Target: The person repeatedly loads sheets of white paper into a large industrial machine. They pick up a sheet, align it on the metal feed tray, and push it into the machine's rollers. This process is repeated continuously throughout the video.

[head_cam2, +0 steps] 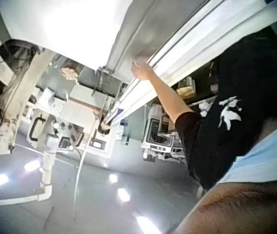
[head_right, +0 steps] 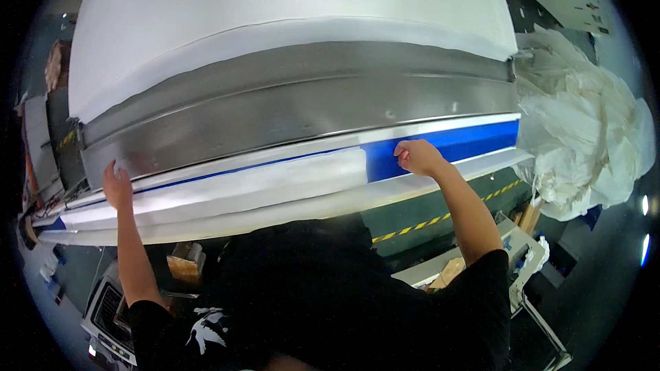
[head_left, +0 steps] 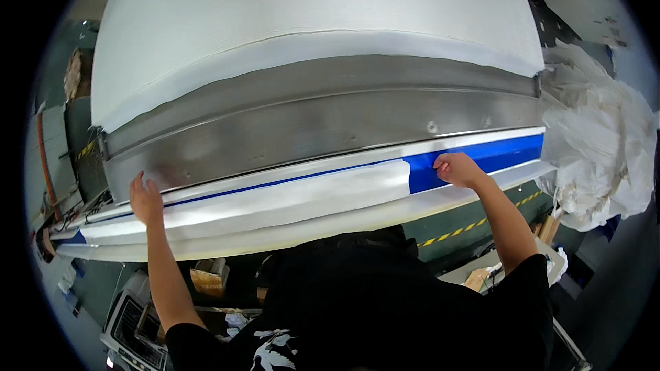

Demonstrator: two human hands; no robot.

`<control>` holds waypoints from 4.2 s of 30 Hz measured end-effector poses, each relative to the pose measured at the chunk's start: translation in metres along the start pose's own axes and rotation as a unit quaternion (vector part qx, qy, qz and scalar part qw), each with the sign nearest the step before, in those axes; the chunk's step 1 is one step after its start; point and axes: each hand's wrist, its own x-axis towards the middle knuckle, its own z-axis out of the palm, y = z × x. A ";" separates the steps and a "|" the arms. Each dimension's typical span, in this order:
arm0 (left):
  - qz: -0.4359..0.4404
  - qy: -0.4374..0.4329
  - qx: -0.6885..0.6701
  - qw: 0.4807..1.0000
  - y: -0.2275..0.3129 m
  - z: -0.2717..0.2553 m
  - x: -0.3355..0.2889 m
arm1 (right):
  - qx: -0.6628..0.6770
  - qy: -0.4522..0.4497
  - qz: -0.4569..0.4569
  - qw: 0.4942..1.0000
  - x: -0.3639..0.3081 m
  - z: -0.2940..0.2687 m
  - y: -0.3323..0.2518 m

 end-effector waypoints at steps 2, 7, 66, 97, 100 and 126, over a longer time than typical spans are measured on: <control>0.044 0.046 -0.042 0.997 -0.006 0.011 0.011 | -0.017 0.031 -0.037 0.999 0.014 -0.001 -0.023; 0.057 0.106 -0.027 0.992 0.009 0.039 0.051 | -0.017 0.060 -0.085 0.994 0.054 -0.016 -0.118; 0.057 0.256 -0.068 0.963 -0.042 0.025 0.170 | -0.065 0.285 -0.448 0.845 0.306 -0.018 -0.684; 0.200 -0.244 0.349 0.882 0.003 -0.023 0.224 | -0.234 0.466 0.015 0.853 0.142 -0.144 -0.093; 0.180 -0.247 0.419 0.855 -0.058 0.021 0.243 | -0.237 0.482 0.041 0.843 0.136 -0.178 0.006; 0.086 -0.215 0.331 0.915 -0.036 -0.027 0.225 | -0.268 0.286 0.266 0.880 0.021 -0.289 0.191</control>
